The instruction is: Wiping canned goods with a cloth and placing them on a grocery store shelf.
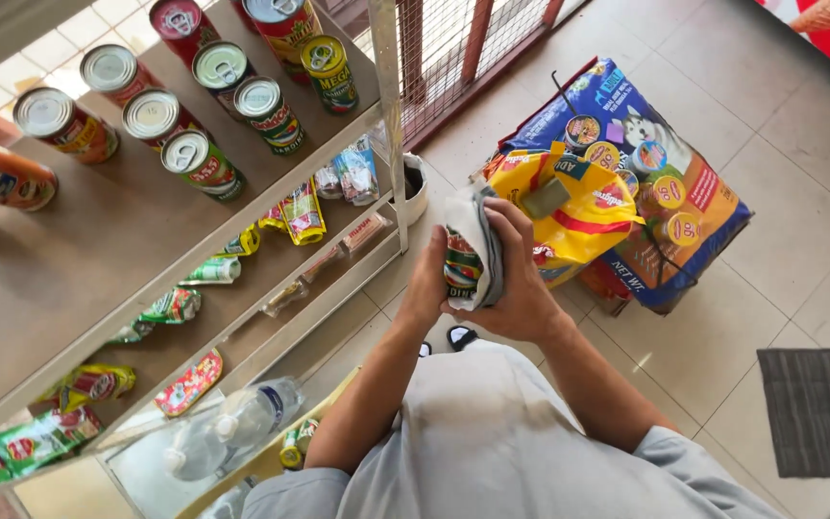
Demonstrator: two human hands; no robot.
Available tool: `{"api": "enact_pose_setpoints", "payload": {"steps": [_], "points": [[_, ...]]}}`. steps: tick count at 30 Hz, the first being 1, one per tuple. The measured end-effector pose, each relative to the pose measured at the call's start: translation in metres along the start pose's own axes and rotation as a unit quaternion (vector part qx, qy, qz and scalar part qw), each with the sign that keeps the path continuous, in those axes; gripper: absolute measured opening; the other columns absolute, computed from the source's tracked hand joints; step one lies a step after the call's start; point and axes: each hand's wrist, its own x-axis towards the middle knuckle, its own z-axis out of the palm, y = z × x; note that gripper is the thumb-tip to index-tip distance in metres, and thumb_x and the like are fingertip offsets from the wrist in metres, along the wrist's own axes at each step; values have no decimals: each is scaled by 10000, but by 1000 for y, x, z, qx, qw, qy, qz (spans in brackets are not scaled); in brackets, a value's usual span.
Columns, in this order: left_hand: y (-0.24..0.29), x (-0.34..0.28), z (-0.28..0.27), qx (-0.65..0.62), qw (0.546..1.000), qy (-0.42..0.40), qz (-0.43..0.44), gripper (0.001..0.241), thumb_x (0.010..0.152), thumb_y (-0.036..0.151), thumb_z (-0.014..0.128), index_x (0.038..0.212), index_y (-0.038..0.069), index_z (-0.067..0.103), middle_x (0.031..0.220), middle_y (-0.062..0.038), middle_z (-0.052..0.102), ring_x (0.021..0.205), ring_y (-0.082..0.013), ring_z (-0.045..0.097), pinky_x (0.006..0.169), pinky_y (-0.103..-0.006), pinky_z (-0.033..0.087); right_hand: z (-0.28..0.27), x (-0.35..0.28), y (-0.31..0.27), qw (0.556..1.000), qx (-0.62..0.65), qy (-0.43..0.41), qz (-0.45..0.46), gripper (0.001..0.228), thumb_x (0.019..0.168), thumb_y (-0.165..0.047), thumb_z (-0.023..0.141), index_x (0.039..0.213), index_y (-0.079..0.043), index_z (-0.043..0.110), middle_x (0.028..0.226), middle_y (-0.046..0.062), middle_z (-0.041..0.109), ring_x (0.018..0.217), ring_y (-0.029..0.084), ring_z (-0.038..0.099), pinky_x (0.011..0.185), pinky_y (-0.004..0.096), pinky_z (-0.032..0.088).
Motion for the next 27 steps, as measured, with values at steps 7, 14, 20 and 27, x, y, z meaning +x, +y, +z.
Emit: {"api": "enact_pose_setpoints", "payload": {"steps": [7,14,20,27], "points": [[-22,7,46,66,994,-24,80,679,1059,573,362,1282,-1,650,1082,-294,688,1092,-404,662,971,-545,466,-39,-27,73,971,231,28,44,923,630,-331,1011,1322,16,507,1314,196,548,1263,258,561,1111,439,399],[-40,11,87,-88,993,26,70,696,1109,560,248,1120,56,728,1042,-126,722,1014,-214,663,993,-393,498,-72,-15,59,996,79,30,-23,764,797,-359,891,1325,45,516,1310,242,531,1246,400,561,1068,476,426],[-71,9,92,-106,985,80,107,765,1089,590,181,1121,47,718,908,-99,721,814,-149,707,778,-291,562,-68,-12,83,989,146,-20,-25,707,766,-369,929,1229,35,579,1175,199,597,1087,321,614,958,420,460],[-178,13,75,185,872,279,357,1022,977,636,406,1587,-123,97,1529,-425,286,1416,-500,298,1167,-579,274,-55,11,48,965,175,-164,-104,959,734,-473,941,1418,33,499,1430,247,507,1326,420,533,1132,490,408]]}}
